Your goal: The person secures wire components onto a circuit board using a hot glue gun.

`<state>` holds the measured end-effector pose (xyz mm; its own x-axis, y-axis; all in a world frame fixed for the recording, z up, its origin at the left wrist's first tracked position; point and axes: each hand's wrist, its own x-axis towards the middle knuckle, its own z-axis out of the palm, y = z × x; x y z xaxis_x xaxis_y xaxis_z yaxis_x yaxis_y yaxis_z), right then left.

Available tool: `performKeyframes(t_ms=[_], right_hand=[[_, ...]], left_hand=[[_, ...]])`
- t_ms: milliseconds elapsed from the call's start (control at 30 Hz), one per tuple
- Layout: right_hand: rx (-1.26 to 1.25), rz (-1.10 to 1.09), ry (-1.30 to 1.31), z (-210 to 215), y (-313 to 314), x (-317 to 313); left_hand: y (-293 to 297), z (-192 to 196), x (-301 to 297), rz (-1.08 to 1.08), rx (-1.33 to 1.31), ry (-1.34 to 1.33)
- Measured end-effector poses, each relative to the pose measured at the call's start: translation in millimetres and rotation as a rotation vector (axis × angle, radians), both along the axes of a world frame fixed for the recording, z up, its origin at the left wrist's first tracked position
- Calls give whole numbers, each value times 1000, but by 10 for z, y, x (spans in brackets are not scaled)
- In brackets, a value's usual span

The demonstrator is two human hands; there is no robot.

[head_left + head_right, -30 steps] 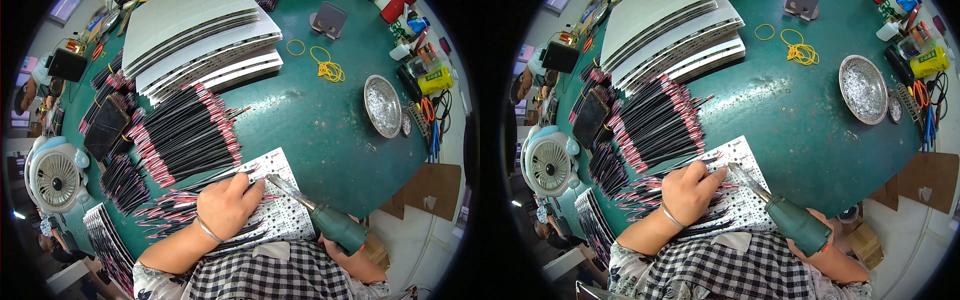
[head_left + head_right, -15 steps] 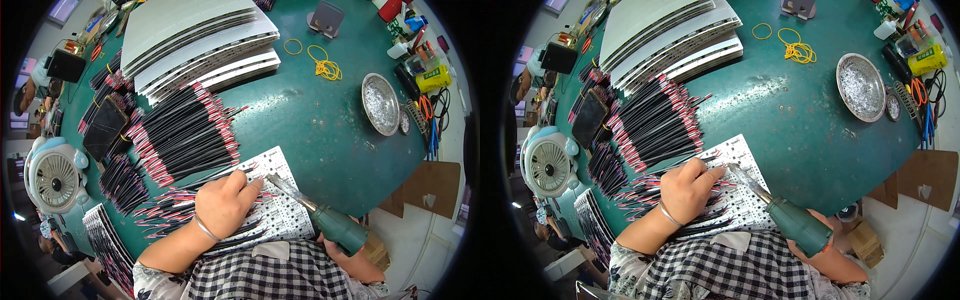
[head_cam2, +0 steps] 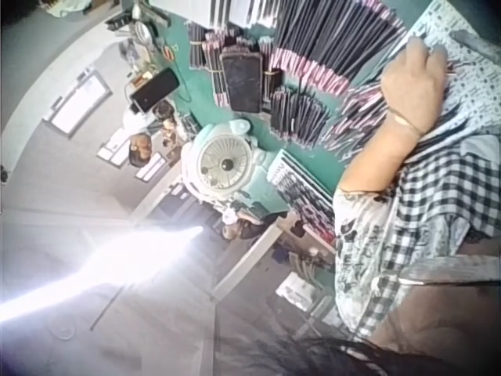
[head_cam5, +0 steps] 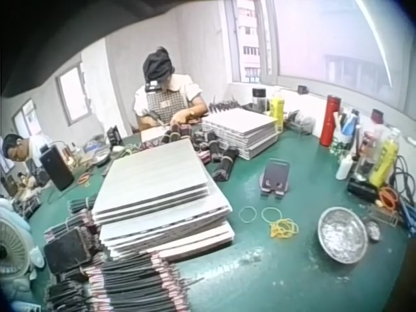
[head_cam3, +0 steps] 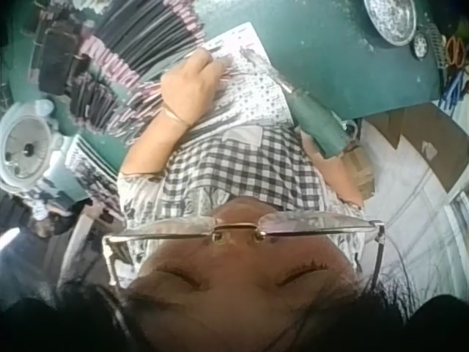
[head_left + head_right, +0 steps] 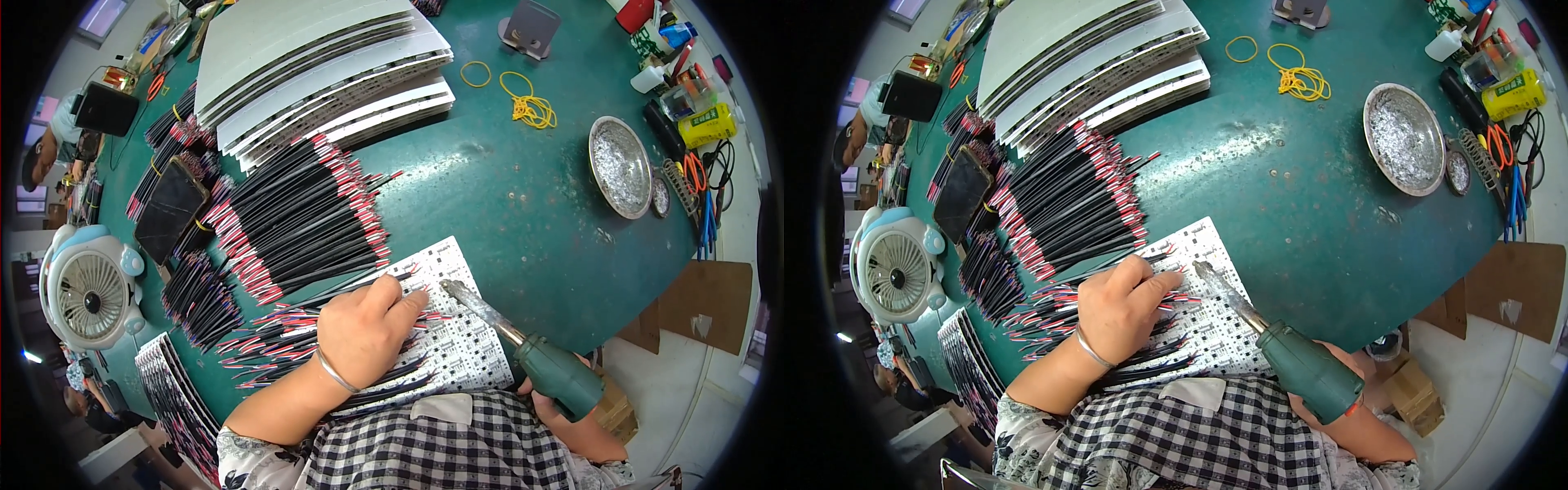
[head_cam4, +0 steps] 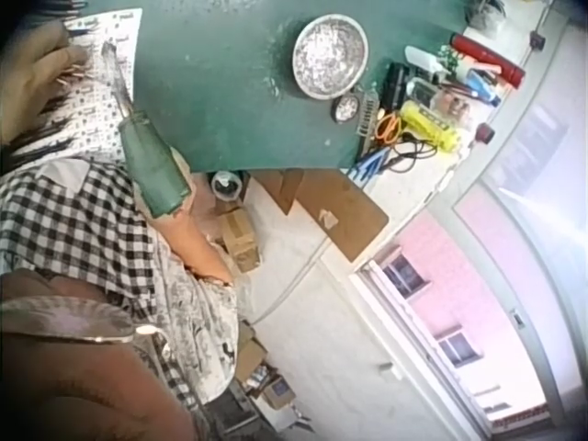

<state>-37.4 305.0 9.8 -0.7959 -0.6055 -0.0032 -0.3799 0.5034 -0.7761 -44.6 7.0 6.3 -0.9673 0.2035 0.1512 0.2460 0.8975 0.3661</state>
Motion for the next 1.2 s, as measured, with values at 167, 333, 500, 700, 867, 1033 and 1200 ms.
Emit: performKeyframes(t_ms=[167, 333, 500, 700, 867, 1033, 1200], right_hand=[[21, -22, -31, -45, 50, 58], [-71, -112, -272, -107, 91, 151], [4, -22, -112, -22, 28, 76], [-190, -174, -300, 48, 20, 117], [-227, -192, -488, -23, 131, 125], [-219, -180, -450, -139, 203, 173], [-406, -241, -492, -106, 162, 162]], left_hand=[[-4, -9, 1, -9, 7, 4], [-4, -28, -3, -22, 22, 16], [0, -31, 8, -29, -11, 22], [1, 5, 14, -50, -26, 17], [-50, 41, 54, -125, 35, -59], [-57, 115, 115, -179, 48, 95], [185, 320, 209, -53, -76, -21]])
